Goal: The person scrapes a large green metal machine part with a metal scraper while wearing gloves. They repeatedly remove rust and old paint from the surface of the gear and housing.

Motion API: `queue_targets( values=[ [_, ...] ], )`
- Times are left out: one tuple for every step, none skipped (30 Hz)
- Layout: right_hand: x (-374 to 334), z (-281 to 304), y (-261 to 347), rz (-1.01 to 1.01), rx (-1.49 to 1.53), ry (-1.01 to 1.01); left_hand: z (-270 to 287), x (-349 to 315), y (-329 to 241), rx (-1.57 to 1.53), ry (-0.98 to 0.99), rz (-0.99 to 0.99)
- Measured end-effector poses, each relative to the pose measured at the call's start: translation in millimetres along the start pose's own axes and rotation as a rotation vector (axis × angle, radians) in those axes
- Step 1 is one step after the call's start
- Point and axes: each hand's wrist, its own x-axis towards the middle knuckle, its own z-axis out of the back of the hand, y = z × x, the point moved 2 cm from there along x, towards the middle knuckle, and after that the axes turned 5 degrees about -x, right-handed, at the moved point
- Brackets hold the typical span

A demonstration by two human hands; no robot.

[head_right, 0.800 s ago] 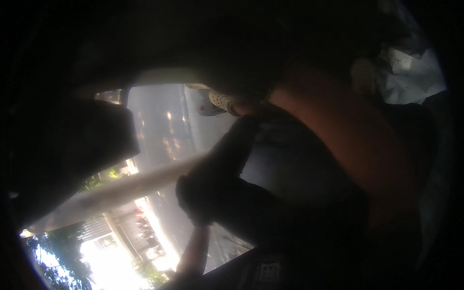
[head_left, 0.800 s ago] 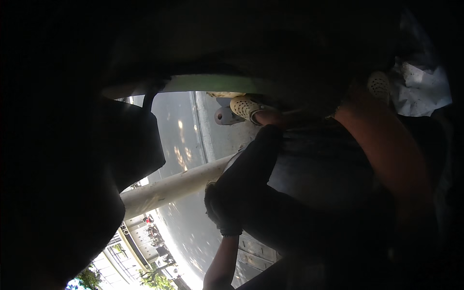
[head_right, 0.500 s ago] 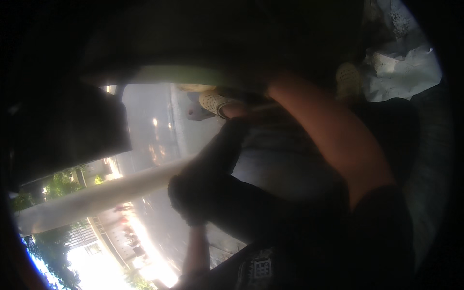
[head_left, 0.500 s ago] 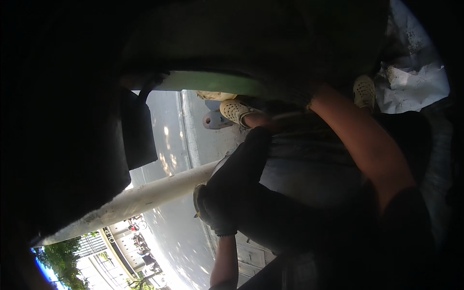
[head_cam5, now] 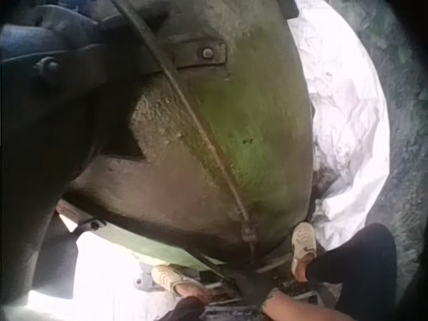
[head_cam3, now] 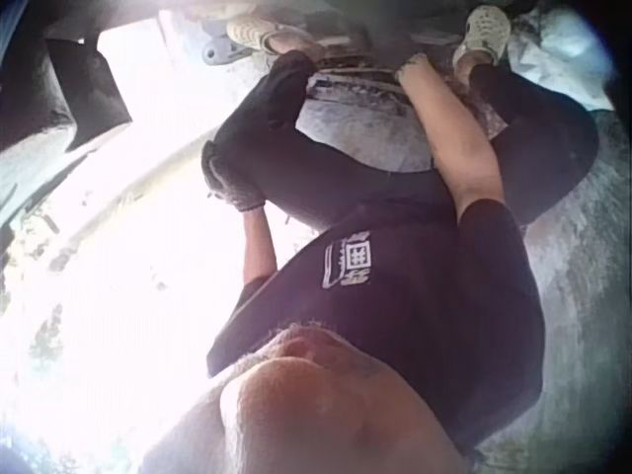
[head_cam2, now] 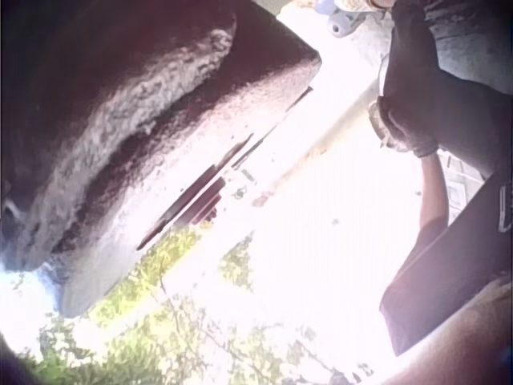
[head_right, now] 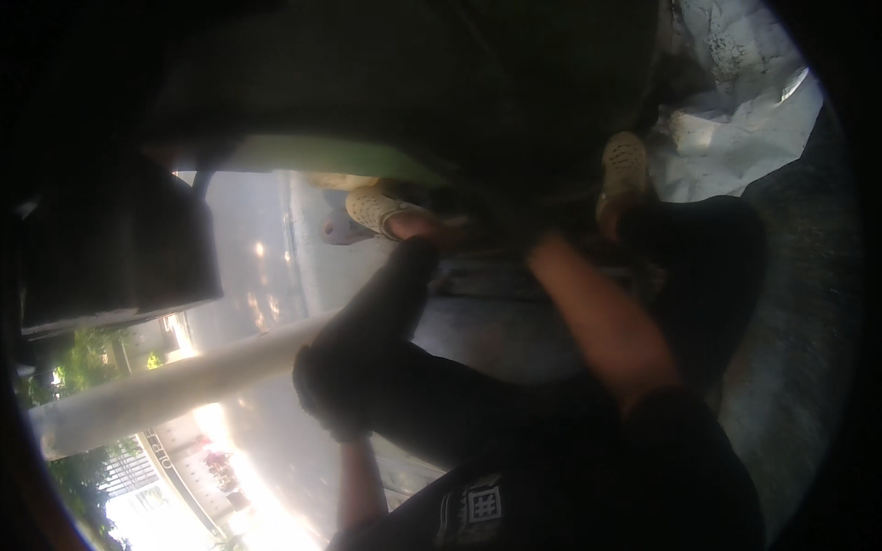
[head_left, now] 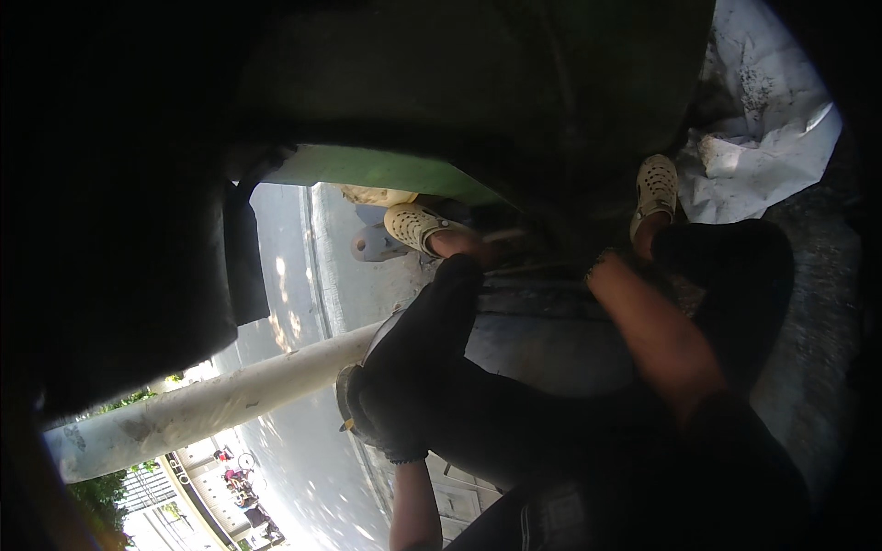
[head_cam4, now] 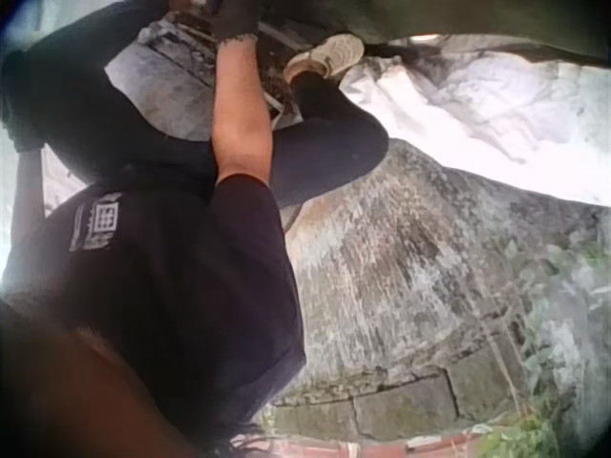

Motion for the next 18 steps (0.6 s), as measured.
queue_targets(
  values=[
    [2.2,0.5,4.7,0.008,0.052,0.005,1.8,-2.3,0.3,0.030,0.009,-0.034],
    [3.9,2.7,8.7,0.017,0.112,0.002,3.4,-3.4,0.9,0.060,0.017,-0.071],
    [4.9,4.2,13.2,0.025,0.170,-0.002,5.4,-4.5,1.7,0.091,0.026,-0.109],
    [4.8,7.2,17.0,0.027,0.230,0.000,6.8,-5.4,4.0,0.063,0.032,-0.084],
    [7.3,8.6,19.6,-0.012,0.373,0.019,6.9,-5.6,6.7,0.032,0.038,-0.059],
    [11.5,8.3,22.8,-0.010,0.357,0.012,8.0,-6.0,8.9,0.003,0.044,-0.033],
    [15.0,6.6,25.0,-0.060,0.424,0.033,9.6,-6.2,9.7,0.010,0.049,-0.055],
    [21.8,0.7,25.3,-0.192,0.523,0.078,11.2,-6.6,10.1,0.017,0.050,-0.076],
    [27.1,-5.7,25.6,-0.329,0.619,0.111,12.8,-7.3,9.9,0.024,0.051,-0.097],
    [33.8,-11.3,26.1,-0.320,0.589,0.115,13.3,-8.1,10.4,-0.013,0.072,-0.078],
    [38.3,-16.6,26.9,-0.280,0.535,0.111,14.6,-9.7,9.7,-0.046,0.095,-0.057],
    [41.5,-21.0,25.9,-0.230,0.457,0.101,14.9,-11.8,9.0,-0.077,0.115,-0.033],
    [42.5,-23.9,24.2,-0.162,0.365,0.080,16.0,-13.4,7.9,-0.037,0.088,-0.005],
    [41.2,-24.2,21.6,-0.091,0.279,0.042,16.9,-15.6,6.4,0.001,0.056,0.022],
    [38.3,-22.6,17.1,-0.017,0.203,-0.005,16.7,-17.5,5.8,0.027,0.016,0.043],
    [33.5,-17.6,12.5,0.042,0.138,-0.058,15.4,-19.5,3.3,-0.035,0.004,0.053],
    [29.2,-12.7,5.5,0.094,0.073,-0.106,14.4,-21.7,3.0,-0.089,0.002,0.068],
    [25.6,-4.4,1.2,0.141,0.008,-0.153,14.6,-24.7,-2.0,-0.131,0.007,0.089]
  ],
)
